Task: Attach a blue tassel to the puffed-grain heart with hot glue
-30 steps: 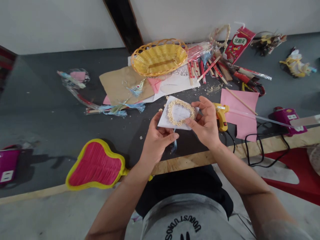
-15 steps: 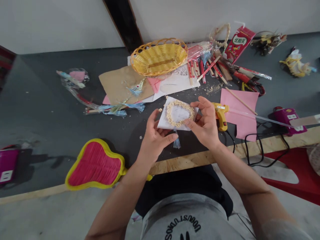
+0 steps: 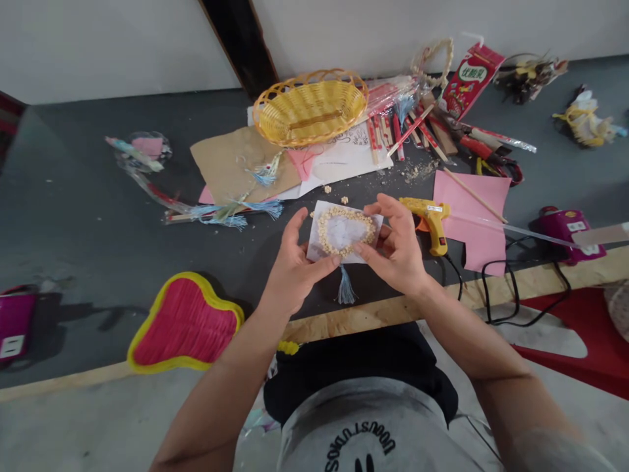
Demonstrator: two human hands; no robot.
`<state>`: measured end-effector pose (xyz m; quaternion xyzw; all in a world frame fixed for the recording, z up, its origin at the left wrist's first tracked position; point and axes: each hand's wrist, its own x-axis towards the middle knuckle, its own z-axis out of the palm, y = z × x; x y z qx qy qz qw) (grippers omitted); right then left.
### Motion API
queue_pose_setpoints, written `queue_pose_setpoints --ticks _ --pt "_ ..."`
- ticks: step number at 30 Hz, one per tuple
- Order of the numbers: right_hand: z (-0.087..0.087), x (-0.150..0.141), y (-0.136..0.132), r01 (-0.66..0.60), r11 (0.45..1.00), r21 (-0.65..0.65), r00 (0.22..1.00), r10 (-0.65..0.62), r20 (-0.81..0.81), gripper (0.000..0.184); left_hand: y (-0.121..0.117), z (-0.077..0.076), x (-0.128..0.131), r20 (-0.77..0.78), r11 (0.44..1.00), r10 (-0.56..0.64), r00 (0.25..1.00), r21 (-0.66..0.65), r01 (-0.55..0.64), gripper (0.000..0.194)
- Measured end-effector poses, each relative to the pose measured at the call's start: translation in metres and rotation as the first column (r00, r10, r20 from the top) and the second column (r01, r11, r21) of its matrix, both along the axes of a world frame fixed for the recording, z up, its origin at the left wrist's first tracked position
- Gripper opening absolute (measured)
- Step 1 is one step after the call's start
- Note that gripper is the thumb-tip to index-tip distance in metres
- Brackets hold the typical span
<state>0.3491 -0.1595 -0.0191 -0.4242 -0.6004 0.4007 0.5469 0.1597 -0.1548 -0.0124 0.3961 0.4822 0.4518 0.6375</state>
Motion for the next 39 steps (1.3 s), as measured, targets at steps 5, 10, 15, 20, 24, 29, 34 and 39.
queue_pose_setpoints --ticks 5,10,15,20,24,29,34,39 --pt "0.0 0.001 0.0 -0.015 1.0 -0.021 1.0 0.015 0.009 0.069 0.002 0.0 -0.001 0.031 1.0 -0.004 1.0 -0.021 0.004 0.098" --pt "-0.001 0.004 0.001 -0.059 0.997 -0.044 0.998 0.058 -0.009 0.072 0.008 0.006 -0.008 0.05 0.985 -0.17 0.984 -0.023 0.171 0.095" --pt "0.001 0.006 0.004 -0.045 0.995 -0.087 0.999 0.046 0.009 0.068 0.015 0.01 -0.017 0.021 0.956 -0.29 0.957 -0.039 0.29 0.101" --pt "0.001 0.006 0.006 -0.053 0.992 -0.11 0.999 0.052 -0.012 0.069 0.018 0.011 -0.015 0.047 0.948 -0.303 0.952 -0.083 0.306 0.101" --pt "0.001 0.006 0.005 -0.059 0.991 -0.123 0.998 0.055 -0.03 0.069 0.018 0.008 -0.011 0.055 0.967 -0.243 0.969 -0.066 0.246 0.093" --pt "0.0 0.005 0.005 -0.044 0.989 -0.138 0.999 0.041 -0.027 0.07 0.015 0.005 -0.01 -0.002 0.979 -0.2 0.98 -0.042 0.2 0.099" --pt "0.0 0.005 0.006 -0.031 0.989 -0.144 0.999 0.029 -0.02 0.07 0.01 0.005 -0.007 -0.079 0.987 -0.143 0.987 0.058 0.148 0.108" --pt "-0.003 0.006 0.007 -0.048 0.982 -0.183 0.997 0.037 -0.063 0.07 0.004 0.01 -0.002 -0.229 0.967 -0.044 0.972 0.237 0.099 0.106"
